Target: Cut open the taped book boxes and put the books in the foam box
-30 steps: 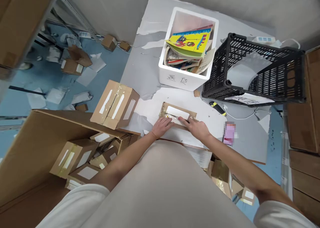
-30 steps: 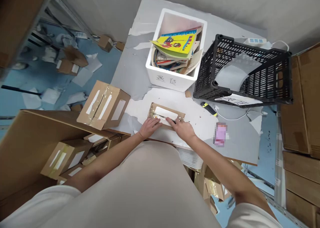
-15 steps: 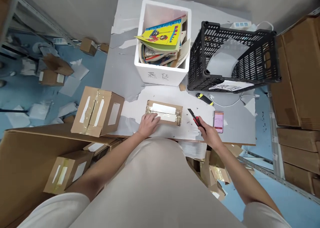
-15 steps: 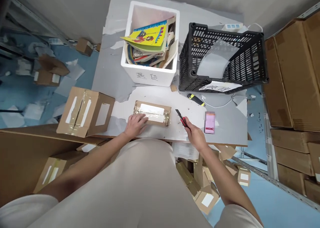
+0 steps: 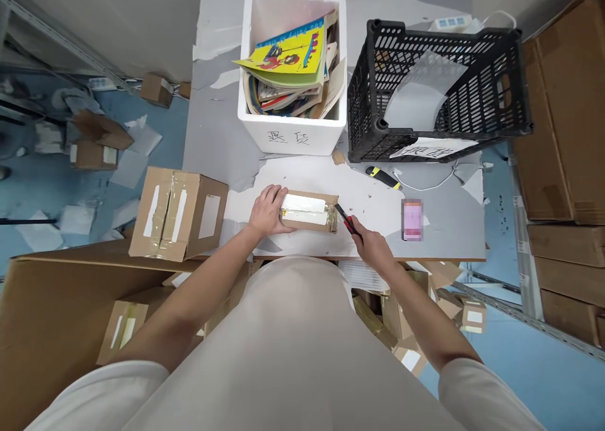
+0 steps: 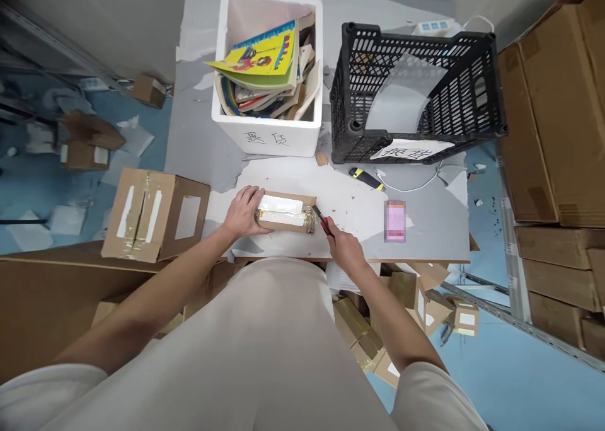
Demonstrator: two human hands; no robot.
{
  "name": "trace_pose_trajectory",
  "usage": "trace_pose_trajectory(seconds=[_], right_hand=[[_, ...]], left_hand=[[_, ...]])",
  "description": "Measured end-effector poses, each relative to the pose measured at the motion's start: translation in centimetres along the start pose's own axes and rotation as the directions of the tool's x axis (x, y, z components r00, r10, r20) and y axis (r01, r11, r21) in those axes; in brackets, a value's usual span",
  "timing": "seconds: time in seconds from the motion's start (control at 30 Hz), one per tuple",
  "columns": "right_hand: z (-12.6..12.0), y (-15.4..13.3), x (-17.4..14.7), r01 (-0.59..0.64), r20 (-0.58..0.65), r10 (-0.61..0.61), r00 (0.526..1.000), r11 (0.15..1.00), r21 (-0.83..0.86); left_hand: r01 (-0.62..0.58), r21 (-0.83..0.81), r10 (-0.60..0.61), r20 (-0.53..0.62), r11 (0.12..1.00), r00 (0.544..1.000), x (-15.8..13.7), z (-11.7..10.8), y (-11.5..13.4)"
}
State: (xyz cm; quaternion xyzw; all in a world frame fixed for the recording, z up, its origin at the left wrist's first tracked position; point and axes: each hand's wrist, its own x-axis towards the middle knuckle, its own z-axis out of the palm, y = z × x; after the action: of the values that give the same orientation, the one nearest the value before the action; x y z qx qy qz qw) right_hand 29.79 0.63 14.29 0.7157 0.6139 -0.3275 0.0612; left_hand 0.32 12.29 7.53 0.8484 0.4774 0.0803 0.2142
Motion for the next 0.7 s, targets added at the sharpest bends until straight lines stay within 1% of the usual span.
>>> trace_pose_trajectory(seconds=[0.03,0.1,0.2,0.33,0.43,0.57,0.63,0.7], right_hand=[[-0.1,-0.4,-0.4,-0.005,0.013,0.006,1.0,0.998,-0.067],[-0.2,-1.3,-1.4,-0.015,0.055,0.023,0.998,0.991,-0.137],[-0.1,-2.4,-2.7,-0.029,0.092,0.047,0.995,0.982,-0.187],[0.3,-3.6,-3.8,-0.057,0.091,0.08,0.993,0.971,-0.233],[1.2,-4.4,-4.5,-0.073,0.096,0.096,0.991,0.973,-0.217],[3.3,-5.3,-5.7,-0.106,0.128,0.128,0.984,0.98,-0.168],[4.0,-5.4,-6.6,-0.136,0.094,0.149,0.984,0.982,-0.134],[4.3,-5.1,-7.8,-0.166,0.032,0.169,0.985,0.982,-0.085]], left_hand=[[0.012,0.019,-0.012,0.008,1.0,1.0,-0.1,0.0,0.2],[0.026,0.041,-0.027,0.022,0.999,0.999,-0.2,-0.2,0.4],[0.031,0.04,-0.032,0.028,0.999,0.999,-0.3,-0.3,0.6],[0.021,0.012,-0.021,0.025,1.0,0.999,-0.3,-0.2,0.6],[0.008,-0.013,-0.008,0.01,1.0,1.0,-0.3,-0.1,0.5],[0.017,-0.021,-0.017,0.013,1.0,1.0,-0.4,-0.1,0.3],[0.02,-0.016,-0.02,0.02,1.0,1.0,-0.4,-0.1,0.3],[0.025,-0.004,-0.025,0.029,1.0,0.999,-0.5,0.0,0.4]])
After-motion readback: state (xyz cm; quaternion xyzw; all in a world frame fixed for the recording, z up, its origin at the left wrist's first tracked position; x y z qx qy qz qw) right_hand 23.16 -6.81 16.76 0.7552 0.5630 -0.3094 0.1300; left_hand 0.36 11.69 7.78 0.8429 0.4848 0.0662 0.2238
